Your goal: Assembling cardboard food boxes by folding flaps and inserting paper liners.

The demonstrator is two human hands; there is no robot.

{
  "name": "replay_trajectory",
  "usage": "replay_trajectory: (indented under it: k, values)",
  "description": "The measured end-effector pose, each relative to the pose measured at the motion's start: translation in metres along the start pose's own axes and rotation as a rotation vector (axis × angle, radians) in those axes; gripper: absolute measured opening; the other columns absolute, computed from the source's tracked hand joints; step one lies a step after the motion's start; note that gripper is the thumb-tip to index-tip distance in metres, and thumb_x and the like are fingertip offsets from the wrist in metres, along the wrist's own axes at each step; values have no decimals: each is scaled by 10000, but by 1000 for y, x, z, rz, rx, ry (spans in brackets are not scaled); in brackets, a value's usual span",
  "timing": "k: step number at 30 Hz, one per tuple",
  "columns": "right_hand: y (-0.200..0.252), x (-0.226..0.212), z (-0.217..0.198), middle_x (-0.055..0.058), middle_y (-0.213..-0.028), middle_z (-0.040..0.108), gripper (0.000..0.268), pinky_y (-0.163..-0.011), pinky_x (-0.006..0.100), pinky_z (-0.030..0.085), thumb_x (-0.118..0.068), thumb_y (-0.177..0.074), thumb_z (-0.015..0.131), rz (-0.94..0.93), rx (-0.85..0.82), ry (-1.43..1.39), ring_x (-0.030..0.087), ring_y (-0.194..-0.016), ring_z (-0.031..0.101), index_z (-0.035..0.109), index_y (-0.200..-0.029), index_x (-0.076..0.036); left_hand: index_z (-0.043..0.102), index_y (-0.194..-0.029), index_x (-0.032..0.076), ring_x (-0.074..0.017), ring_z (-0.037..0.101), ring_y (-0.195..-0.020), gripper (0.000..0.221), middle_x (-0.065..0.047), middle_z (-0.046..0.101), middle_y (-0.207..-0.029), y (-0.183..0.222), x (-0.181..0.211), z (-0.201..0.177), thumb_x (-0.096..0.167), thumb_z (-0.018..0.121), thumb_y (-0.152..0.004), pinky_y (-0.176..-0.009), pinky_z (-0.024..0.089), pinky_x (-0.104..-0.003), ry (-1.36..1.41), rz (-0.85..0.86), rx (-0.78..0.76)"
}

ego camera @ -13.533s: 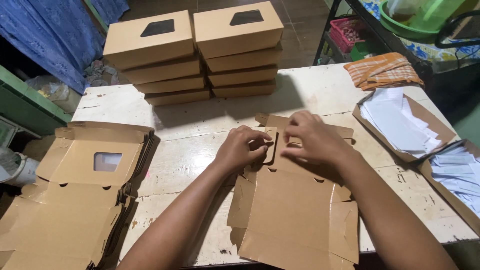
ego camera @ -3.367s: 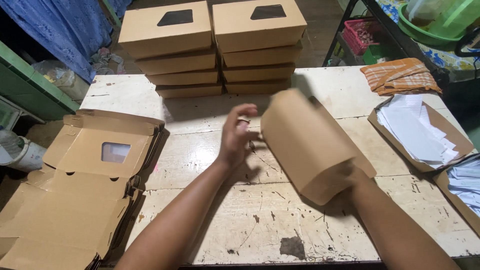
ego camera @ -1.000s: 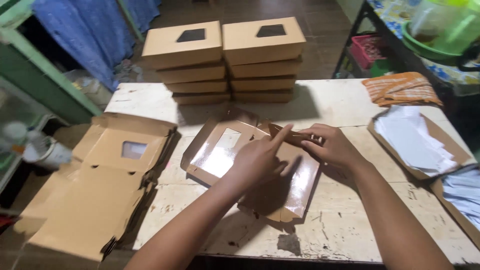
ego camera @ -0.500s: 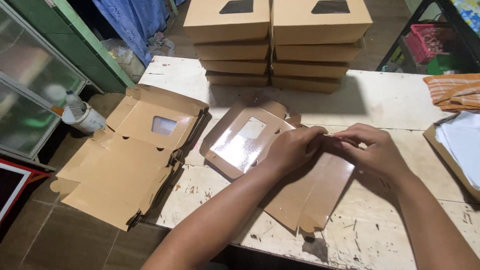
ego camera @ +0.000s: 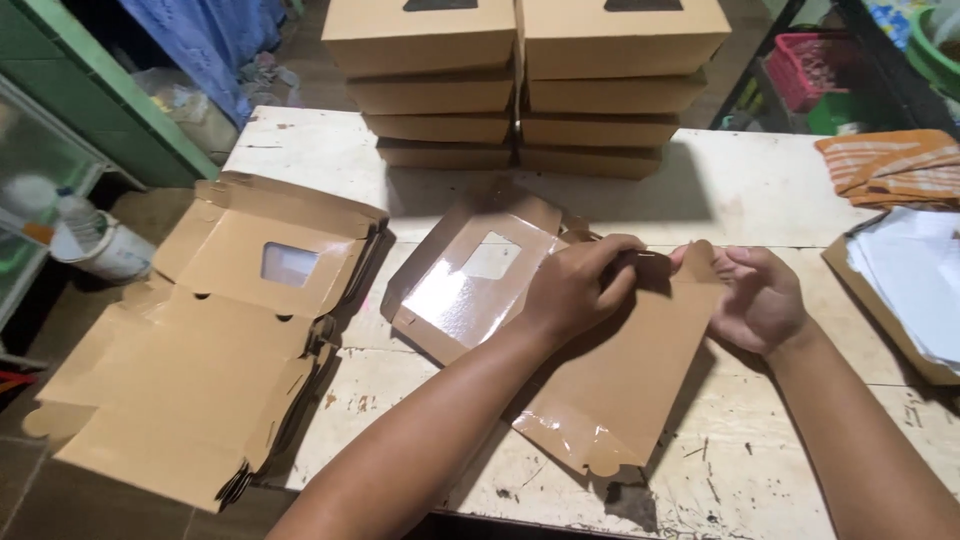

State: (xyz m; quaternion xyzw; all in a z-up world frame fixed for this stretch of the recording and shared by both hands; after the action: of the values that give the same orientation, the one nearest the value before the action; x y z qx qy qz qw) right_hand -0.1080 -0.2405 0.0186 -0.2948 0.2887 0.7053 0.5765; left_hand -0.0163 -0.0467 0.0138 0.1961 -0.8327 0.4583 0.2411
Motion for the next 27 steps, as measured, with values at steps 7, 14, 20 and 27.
replay_trajectory:
  k: [7, 14, 20, 27]
  values:
    - [-8, 25, -72, 159, -918, 708, 324, -832, 499, 541, -265, -999, 456, -1, 197, 199, 318, -843, 718, 627, -1100, -10, 676, -1152, 271, -236, 728, -791, 236, -41, 724, -793, 2, -5, 7, 244, 671, -917, -763, 617, -357, 52, 13, 8]
    - [-15, 27, -56, 165, -793, 703, 378, -769, 495, 548, -362, -1014, 443, 63, 63, 351, 332, -736, 704, 639, -1005, -38, 729, -1114, 172, -219, 728, -685, 220, -80, 743, -734, 4, 2, 11, 169, 715, -894, -674, 606, -323, 69, 105, -31]
    - [-17, 27, -38, 209, -828, 715, 383, -773, 529, 560, -347, -1002, 456, 81, 126, 358, 357, -799, 716, 643, -1031, -14, 745, -1141, 171, -226, 723, -678, 240, -77, 755, -759, 0, 3, 4, 170, 722, -901, -676, 605, -326, 113, 100, -46]
    - [-11, 33, -32, 256, -1029, 736, 462, -840, 626, 556, -323, -896, 529, 148, 364, 326, 441, -918, 703, 675, -1203, -10, 734, -1176, 189, -215, 723, -711, 280, -65, 751, -784, 3, -6, 10, 207, 726, -897, -704, 611, -335, 145, 121, -24]
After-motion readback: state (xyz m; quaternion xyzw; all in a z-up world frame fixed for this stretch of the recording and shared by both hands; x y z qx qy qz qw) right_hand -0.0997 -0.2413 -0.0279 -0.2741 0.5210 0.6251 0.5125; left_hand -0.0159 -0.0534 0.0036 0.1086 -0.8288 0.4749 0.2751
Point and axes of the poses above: each hand's wrist, its own y-axis away from the middle knuckle, its own z-axis out of the palm, x = y × z, the point moved 3 cm from there along -y, towards the middle knuckle
